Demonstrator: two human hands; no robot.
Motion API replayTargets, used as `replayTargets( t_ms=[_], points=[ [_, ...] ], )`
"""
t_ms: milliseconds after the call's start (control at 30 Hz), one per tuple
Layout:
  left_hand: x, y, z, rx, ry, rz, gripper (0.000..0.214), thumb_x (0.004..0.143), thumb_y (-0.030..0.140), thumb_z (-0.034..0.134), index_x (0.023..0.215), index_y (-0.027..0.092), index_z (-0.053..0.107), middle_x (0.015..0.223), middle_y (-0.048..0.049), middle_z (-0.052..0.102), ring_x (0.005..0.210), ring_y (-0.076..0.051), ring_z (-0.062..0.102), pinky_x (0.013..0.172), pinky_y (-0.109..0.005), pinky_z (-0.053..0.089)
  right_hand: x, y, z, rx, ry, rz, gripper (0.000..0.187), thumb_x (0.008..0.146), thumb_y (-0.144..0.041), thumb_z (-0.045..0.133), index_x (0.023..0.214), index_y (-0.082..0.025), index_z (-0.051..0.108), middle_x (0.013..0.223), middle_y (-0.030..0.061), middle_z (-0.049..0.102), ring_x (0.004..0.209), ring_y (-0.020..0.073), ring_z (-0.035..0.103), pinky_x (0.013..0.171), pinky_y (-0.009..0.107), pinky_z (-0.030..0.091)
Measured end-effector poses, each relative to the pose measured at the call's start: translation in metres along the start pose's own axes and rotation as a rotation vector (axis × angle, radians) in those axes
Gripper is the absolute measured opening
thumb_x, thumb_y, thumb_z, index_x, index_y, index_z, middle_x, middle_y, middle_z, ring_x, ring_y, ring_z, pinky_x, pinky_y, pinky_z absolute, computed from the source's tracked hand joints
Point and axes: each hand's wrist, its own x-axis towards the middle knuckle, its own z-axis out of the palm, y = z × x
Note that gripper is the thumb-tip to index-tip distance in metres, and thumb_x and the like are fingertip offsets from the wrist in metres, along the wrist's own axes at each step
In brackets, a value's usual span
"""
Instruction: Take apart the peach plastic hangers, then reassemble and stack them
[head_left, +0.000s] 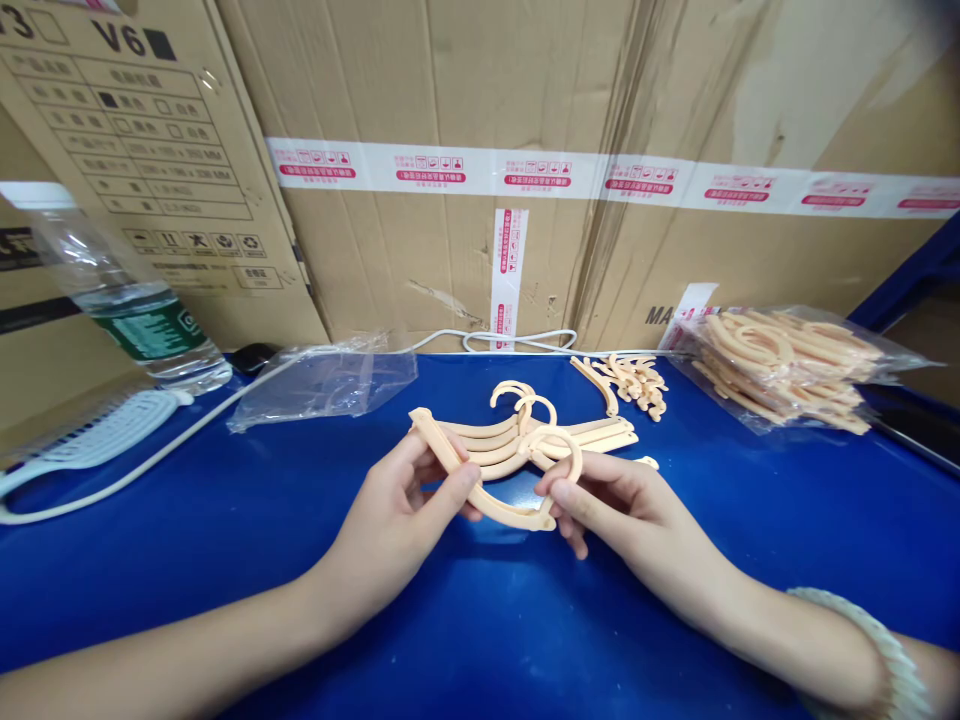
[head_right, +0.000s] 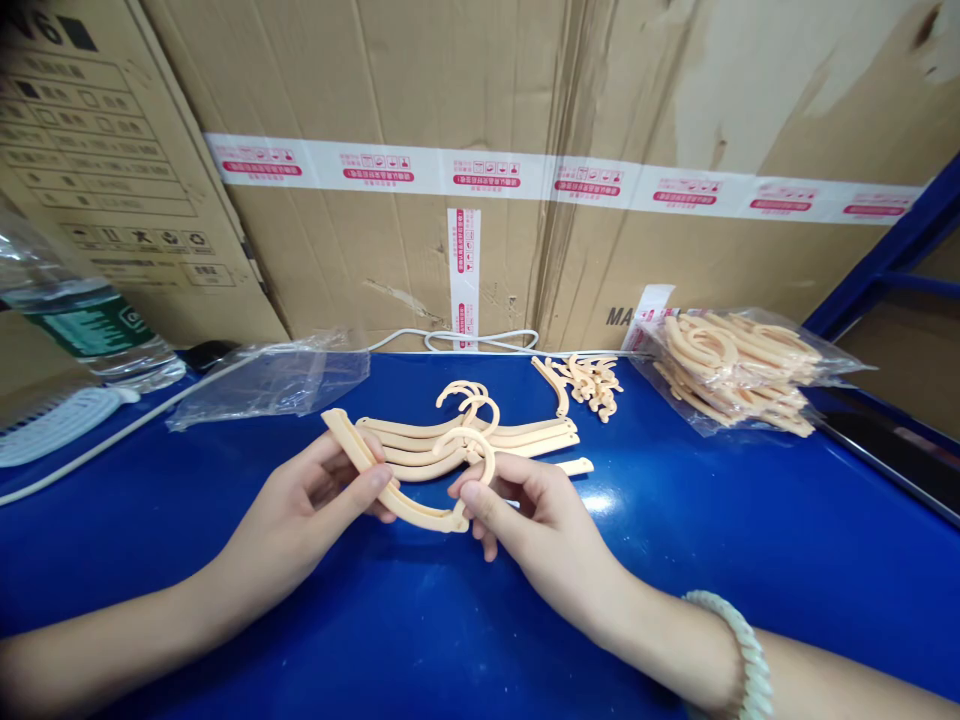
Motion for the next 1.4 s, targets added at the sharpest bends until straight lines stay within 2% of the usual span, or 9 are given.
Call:
replayTargets(
  t_ms=[300, 533, 600, 700, 767, 900, 1133, 1300, 1400],
  points=[
    [-0.001, -0.007, -0.001, -0.096, -0.167, -0.161, 0.030, 0.081, 0.022, 0.070, 0.103, 0.021, 0.049, 0.086, -0.0008, 0.070, 0.079, -0.016, 0.069, 0.067, -0.026, 0.057, 0.003, 0.006, 0.000, 0.163, -0.036, 0.026, 0.028, 0.082, -0.043, 0.071, 0.085, -0.017, 0.063, 0.067, 0.0001, 0.065, 0.058, 0.0115, 0.062, 0.058, 0.025, 0.055],
    [0.000, -0.008, -0.001, -0.140, -0.183, -0.225, 0.030, 0.071, 0.016, 0.074, 0.089, 0.020, 0.051, 0.080, -0.0010, 0.073, 0.075, -0.019, 0.072, 0.066, -0.030, 0.057, 0.005, -0.006, -0.010, 0.096, -0.065, -0.101, 0.025, 0.087, -0.036, 0.065, 0.106, -0.019, 0.068, 0.093, 0.0071, 0.074, 0.085, 0.0181, 0.069, 0.078, 0.033, 0.056],
    [0.002, -0.007, -0.002, -0.167, -0.153, -0.244, 0.030, 0.069, 0.017, 0.075, 0.087, 0.019, 0.051, 0.079, -0.0016, 0.073, 0.071, -0.018, 0.071, 0.065, -0.031, 0.057, 0.013, -0.013, -0.028, -0.111, 0.010, -0.198, 0.026, 0.088, -0.035, 0.063, 0.111, -0.022, 0.066, 0.100, 0.0078, 0.074, 0.092, 0.0209, 0.068, 0.081, 0.036, 0.055],
    [0.004, -0.005, -0.003, -0.197, -0.122, -0.253, 0.030, 0.070, 0.018, 0.075, 0.087, 0.018, 0.051, 0.075, -0.0001, 0.071, 0.064, -0.015, 0.067, 0.063, -0.030, 0.055, 0.030, -0.018, -0.068, -0.736, 0.104, -0.476, 0.016, 0.089, -0.028, 0.060, 0.099, -0.022, 0.070, 0.100, 0.0086, 0.071, 0.095, 0.0253, 0.062, 0.085, 0.043, 0.050],
    [0.004, -0.004, -0.003, -0.201, -0.119, -0.244, 0.029, 0.071, 0.019, 0.075, 0.087, 0.018, 0.051, 0.073, 0.0008, 0.069, 0.062, -0.014, 0.066, 0.062, -0.029, 0.054, 0.041, -0.017, -0.095, -1.079, 0.085, -0.612, 0.023, 0.090, -0.018, 0.051, 0.101, -0.021, 0.070, 0.097, 0.0104, 0.070, 0.096, 0.0283, 0.057, 0.085, 0.047, 0.047],
    [0.004, -0.002, -0.003, -0.193, -0.109, -0.245, 0.029, 0.072, 0.022, 0.075, 0.088, 0.017, 0.052, 0.073, 0.0006, 0.067, 0.062, -0.013, 0.064, 0.062, -0.028, 0.053, 0.055, -0.005, -0.128, -1.333, -0.019, -0.636, 0.040, 0.086, -0.003, 0.041, 0.103, -0.022, 0.072, 0.100, 0.0116, 0.066, 0.097, 0.0269, 0.054, 0.084, 0.045, 0.048],
    [0.004, -0.002, -0.003, -0.216, -0.100, -0.252, 0.031, 0.072, 0.022, 0.076, 0.090, 0.016, 0.052, 0.076, 0.0004, 0.066, 0.064, -0.013, 0.065, 0.061, -0.027, 0.054, 0.064, 0.012, -0.135, -1.211, -0.073, -0.526, 0.026, 0.087, -0.009, 0.046, 0.089, -0.017, 0.071, 0.090, 0.0114, 0.063, 0.089, 0.0246, 0.056, 0.081, 0.041, 0.047],
    [0.004, -0.004, -0.003, -0.262, -0.080, -0.271, 0.039, 0.071, 0.025, 0.077, 0.096, 0.017, 0.049, 0.074, 0.0021, 0.065, 0.062, -0.013, 0.067, 0.059, -0.025, 0.055, 0.068, 0.014, -0.134, -1.104, 0.020, -0.560, 0.020, 0.093, -0.018, 0.043, 0.092, -0.018, 0.063, 0.094, 0.0104, 0.059, 0.090, 0.0223, 0.056, 0.081, 0.038, 0.047],
    [0.004, -0.004, -0.003, -0.285, -0.067, -0.284, 0.042, 0.071, 0.026, 0.078, 0.099, 0.017, 0.048, 0.076, 0.0025, 0.065, 0.062, -0.013, 0.068, 0.059, -0.024, 0.055, 0.065, 0.008, -0.129, -0.873, 0.145, -0.522, 0.015, 0.094, -0.028, 0.045, 0.096, -0.021, 0.059, 0.084, 0.0048, 0.056, 0.077, 0.0197, 0.055, 0.069, 0.033, 0.046]
  ],
)
